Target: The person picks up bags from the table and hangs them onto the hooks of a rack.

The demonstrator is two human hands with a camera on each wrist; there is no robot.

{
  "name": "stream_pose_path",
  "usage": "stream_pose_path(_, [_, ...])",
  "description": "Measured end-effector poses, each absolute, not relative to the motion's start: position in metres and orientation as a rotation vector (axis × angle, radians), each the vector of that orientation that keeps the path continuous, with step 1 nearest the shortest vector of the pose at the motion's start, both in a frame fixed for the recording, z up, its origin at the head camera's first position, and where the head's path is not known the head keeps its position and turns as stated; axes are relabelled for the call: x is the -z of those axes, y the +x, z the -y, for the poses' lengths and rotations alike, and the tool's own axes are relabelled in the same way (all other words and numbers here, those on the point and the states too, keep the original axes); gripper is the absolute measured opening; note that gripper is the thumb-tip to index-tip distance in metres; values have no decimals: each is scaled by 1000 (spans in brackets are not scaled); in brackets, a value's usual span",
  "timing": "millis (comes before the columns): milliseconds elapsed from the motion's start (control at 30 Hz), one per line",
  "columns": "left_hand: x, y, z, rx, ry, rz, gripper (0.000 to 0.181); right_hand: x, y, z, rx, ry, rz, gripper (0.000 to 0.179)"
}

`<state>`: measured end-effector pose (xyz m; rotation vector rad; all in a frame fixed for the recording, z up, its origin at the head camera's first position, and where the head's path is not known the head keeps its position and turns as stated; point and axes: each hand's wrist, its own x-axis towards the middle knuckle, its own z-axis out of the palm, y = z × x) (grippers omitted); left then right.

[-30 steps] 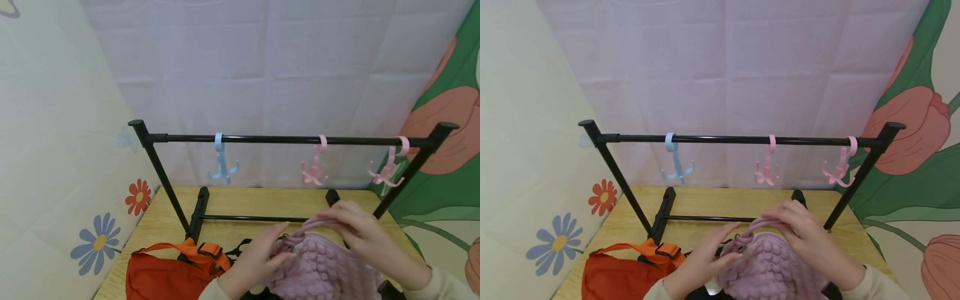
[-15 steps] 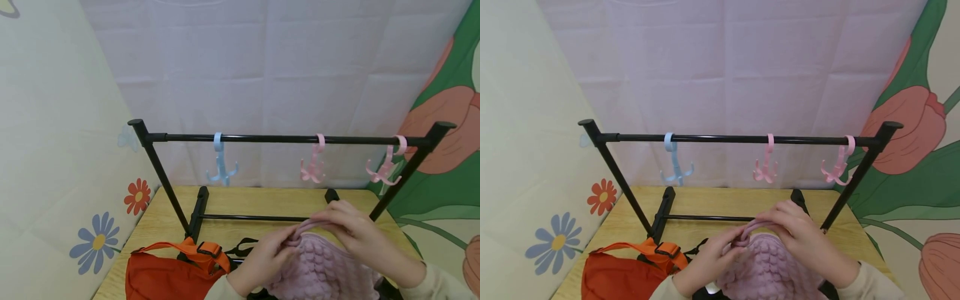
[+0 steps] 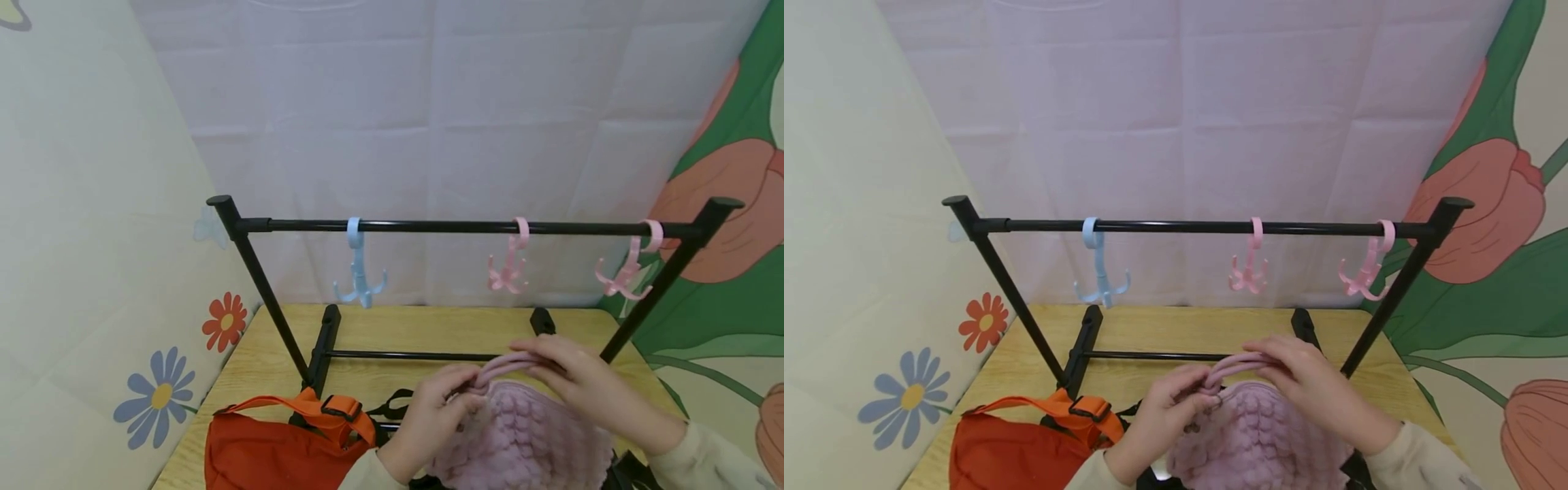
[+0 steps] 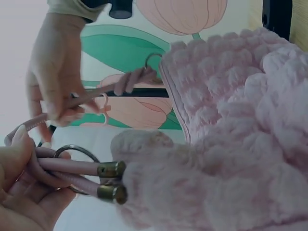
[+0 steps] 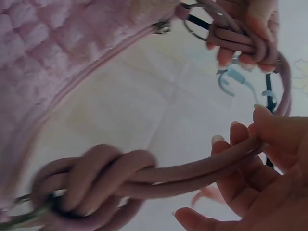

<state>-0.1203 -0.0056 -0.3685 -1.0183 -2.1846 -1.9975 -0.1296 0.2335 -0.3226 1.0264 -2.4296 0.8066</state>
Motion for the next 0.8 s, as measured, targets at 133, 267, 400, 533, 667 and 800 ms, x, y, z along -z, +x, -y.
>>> stream_pose_path(133, [367,-119,7,2078,-937,2135,27,333,-134,-245,-868,926,2581,28])
stream_pose_path(267, [365,-118,9,2109,-899,2095,26,347,-137,-256,-920,916,2546,22])
stream_pose_path(400, [363,-119,8,2146,-843,2057,26,358,-137,-262,-992,845,2555,20])
stream_pose_path(533, [360,-119,5,2176,-785,2023,28,369,-134,-267,-1147,615,2701,26])
stream_pose_path(667, [359,-118,1,2186,-739,2004,28,386,-132,-272,-1282,565,2711,54])
stream_pose_path(800, [356,-117,1,2196,-679,1984,30,407,-131,-281,-1342,628,2584,74])
